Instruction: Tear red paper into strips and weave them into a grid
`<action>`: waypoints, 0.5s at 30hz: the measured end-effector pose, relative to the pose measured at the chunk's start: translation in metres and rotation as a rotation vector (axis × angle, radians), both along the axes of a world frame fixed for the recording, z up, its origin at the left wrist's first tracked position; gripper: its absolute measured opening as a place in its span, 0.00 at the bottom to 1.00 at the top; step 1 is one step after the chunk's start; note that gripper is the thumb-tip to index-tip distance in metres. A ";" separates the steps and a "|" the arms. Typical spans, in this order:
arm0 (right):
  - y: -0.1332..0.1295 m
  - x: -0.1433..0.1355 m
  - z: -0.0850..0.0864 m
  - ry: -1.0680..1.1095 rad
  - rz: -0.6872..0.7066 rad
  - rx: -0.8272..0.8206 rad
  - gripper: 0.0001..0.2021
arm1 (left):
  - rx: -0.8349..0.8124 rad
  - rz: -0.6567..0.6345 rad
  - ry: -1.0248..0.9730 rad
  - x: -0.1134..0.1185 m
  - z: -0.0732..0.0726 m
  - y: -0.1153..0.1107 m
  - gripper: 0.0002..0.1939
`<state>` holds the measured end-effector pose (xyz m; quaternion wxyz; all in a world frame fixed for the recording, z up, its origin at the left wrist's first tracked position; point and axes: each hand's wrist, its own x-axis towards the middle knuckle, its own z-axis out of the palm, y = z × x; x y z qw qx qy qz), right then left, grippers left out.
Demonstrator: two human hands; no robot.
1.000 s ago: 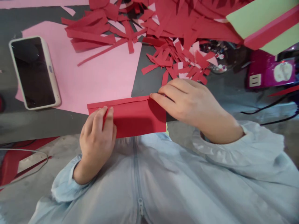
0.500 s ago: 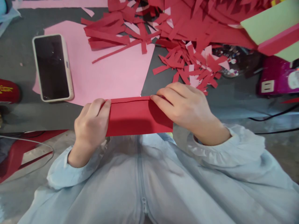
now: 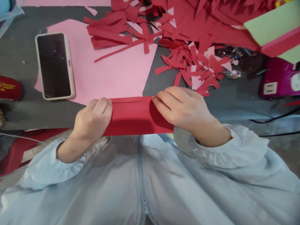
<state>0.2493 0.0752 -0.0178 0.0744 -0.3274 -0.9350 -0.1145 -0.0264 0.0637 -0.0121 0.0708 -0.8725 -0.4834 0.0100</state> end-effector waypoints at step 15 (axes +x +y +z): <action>0.003 0.000 0.003 -0.019 0.067 -0.004 0.16 | -0.112 0.235 -0.038 0.026 0.006 -0.032 0.26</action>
